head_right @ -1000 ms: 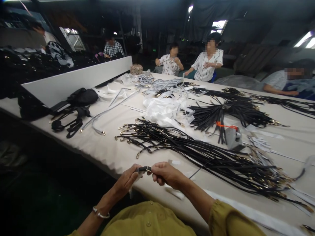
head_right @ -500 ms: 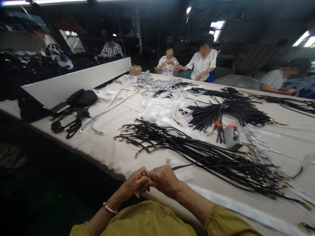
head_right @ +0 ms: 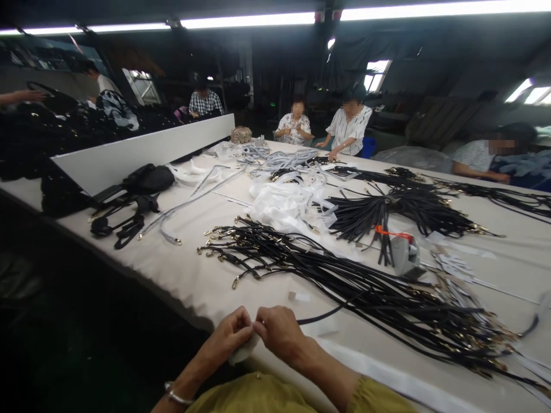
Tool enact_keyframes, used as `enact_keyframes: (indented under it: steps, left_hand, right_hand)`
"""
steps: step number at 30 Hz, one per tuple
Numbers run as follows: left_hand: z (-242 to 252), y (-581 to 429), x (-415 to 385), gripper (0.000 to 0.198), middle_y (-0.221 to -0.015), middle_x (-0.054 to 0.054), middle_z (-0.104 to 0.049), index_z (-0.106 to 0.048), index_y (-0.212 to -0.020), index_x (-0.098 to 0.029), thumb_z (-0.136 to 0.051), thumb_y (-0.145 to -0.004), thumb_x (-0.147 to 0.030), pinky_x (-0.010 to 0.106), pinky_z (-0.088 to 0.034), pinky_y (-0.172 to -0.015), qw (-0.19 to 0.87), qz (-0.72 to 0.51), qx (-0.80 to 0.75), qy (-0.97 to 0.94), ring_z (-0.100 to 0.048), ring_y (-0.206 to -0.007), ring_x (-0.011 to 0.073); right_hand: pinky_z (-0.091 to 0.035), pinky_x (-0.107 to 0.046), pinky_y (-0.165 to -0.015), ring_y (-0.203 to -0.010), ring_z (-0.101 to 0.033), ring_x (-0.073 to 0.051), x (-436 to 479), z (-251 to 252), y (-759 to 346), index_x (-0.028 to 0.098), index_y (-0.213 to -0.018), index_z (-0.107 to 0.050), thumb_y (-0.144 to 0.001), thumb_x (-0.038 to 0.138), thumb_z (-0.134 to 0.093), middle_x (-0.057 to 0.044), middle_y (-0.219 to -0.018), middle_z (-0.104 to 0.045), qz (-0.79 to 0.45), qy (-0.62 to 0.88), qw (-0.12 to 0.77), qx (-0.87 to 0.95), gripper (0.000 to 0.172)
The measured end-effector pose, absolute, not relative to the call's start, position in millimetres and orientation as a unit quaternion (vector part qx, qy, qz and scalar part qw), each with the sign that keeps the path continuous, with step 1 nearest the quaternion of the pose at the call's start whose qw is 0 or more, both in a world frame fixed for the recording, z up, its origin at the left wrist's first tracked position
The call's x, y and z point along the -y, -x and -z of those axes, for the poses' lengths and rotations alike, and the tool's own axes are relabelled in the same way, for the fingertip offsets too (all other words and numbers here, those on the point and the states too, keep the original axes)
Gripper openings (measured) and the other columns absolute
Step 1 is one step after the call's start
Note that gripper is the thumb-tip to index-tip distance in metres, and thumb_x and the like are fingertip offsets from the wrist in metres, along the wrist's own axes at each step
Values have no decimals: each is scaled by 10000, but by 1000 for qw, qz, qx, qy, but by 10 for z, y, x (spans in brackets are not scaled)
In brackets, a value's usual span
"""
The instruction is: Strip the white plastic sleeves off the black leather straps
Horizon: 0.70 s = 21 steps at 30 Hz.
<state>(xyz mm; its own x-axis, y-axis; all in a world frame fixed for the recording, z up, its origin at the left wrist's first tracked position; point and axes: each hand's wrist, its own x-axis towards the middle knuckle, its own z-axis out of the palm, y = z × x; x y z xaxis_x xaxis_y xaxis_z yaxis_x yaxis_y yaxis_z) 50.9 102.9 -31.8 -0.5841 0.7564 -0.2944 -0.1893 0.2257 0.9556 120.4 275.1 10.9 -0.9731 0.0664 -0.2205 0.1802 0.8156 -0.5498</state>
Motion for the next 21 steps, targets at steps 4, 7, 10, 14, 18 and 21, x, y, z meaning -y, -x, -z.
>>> enact_keyframes:
  steps: [4,7,10,14,18,21]
  left_hand:
    - [396,-471,-914,264,-668,-45,-471,-430,-778,-210,-469,-902,-440,241,-359,-568,333,-552,-724,-245,-436,-599,122]
    - [445,-430,-806,317,-641,-48,-435,-390,-761,-225,-416,-908,-504,257,-365,-554,311,-537,-748,-237,-421,-566,130]
    - [387,-466,-870,316,-694,-19,-485,-411,-776,-217,-391,-925,-496,270,-383,-625,315,-526,-744,-266,-456,-657,150]
    - [259,-557,-1110,306,-706,-18,-494,-428,-826,-217,-376,-945,-494,259,-372,-620,304,-527,-737,-296,-456,-658,146]
    - [384,-467,-979,341,-600,-45,-445,-398,-822,-236,-310,-946,-540,259,-366,-555,254,-517,-770,-274,-440,-538,144]
    - [649,-311,-558,329,-609,-34,-453,-413,-778,-245,-323,-919,-527,272,-388,-582,151,-460,-843,-235,-476,-554,160]
  right_hand:
    - [-390,-221,-575,-602,-604,-138,-3031,-137,-1255,217,-861,-754,-830,347,-589,-5,-618,-687,383,-58,174,-905,213]
    - [-354,-198,-489,-493,-519,-105,-3304,-133,-1284,185,-781,-752,-763,305,-639,28,-508,-592,442,-108,224,-862,166]
    - [-337,-184,-468,-485,-489,-91,-3271,-112,-1263,177,-778,-752,-743,296,-657,38,-511,-566,495,-98,231,-832,157]
    - [-358,-191,-503,-520,-506,-91,-2969,-150,-1150,205,-835,-764,-748,323,-667,43,-572,-594,513,-31,230,-826,176]
    - [-327,-210,-498,-522,-475,-95,-3311,-301,-1094,184,-742,-740,-720,429,-706,44,-540,-554,466,-48,229,-853,248]
    - [-281,-225,-480,-503,-409,-92,-4060,-467,-1142,162,-662,-708,-693,449,-716,47,-507,-489,429,-116,209,-871,289]
